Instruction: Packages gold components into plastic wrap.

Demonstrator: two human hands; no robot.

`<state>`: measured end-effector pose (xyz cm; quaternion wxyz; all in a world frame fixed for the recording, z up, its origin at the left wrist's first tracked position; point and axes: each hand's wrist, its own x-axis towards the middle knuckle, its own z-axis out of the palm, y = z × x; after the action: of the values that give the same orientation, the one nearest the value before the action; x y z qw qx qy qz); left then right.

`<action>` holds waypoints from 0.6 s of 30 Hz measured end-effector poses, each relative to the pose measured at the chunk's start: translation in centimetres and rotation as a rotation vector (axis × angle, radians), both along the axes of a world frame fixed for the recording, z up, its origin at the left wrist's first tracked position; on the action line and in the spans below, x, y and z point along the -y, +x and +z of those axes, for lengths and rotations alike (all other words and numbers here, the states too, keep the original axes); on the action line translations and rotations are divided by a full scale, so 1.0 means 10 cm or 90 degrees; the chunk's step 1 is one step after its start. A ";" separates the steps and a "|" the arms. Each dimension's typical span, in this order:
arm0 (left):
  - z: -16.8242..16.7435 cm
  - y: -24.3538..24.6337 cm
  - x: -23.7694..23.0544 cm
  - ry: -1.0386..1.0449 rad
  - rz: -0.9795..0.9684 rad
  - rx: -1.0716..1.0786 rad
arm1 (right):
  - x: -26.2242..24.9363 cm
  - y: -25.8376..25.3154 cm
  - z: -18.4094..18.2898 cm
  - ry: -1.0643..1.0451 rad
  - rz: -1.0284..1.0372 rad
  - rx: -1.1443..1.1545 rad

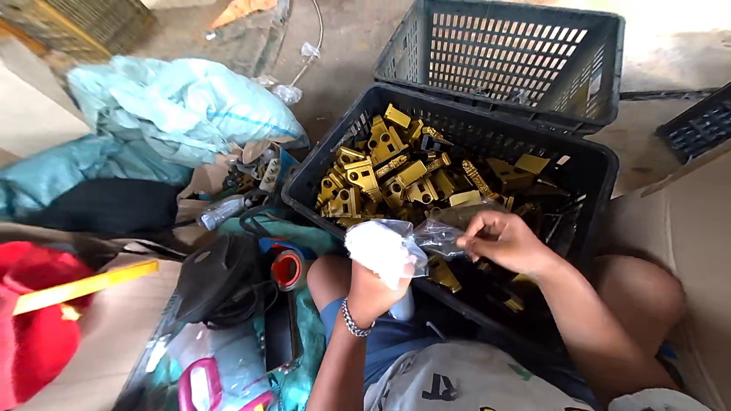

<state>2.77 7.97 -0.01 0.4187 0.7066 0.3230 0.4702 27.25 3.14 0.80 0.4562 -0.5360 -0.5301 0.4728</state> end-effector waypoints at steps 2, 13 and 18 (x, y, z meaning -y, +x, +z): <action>-0.01 0.09 0.04 -0.070 -0.105 0.071 | 0.02 -0.18 -0.02 0.088 0.131 -0.044; 0.00 0.00 -0.05 -0.267 0.105 0.168 | 0.06 0.27 -0.02 0.023 -0.089 -0.060; 0.01 0.26 -0.02 -0.232 0.022 0.124 | 0.07 0.00 -0.07 0.109 0.157 -0.118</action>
<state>5.41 8.18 0.12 0.5606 0.5646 0.3731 0.4773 27.29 2.46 0.14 0.4855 -0.3802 -0.5859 0.5259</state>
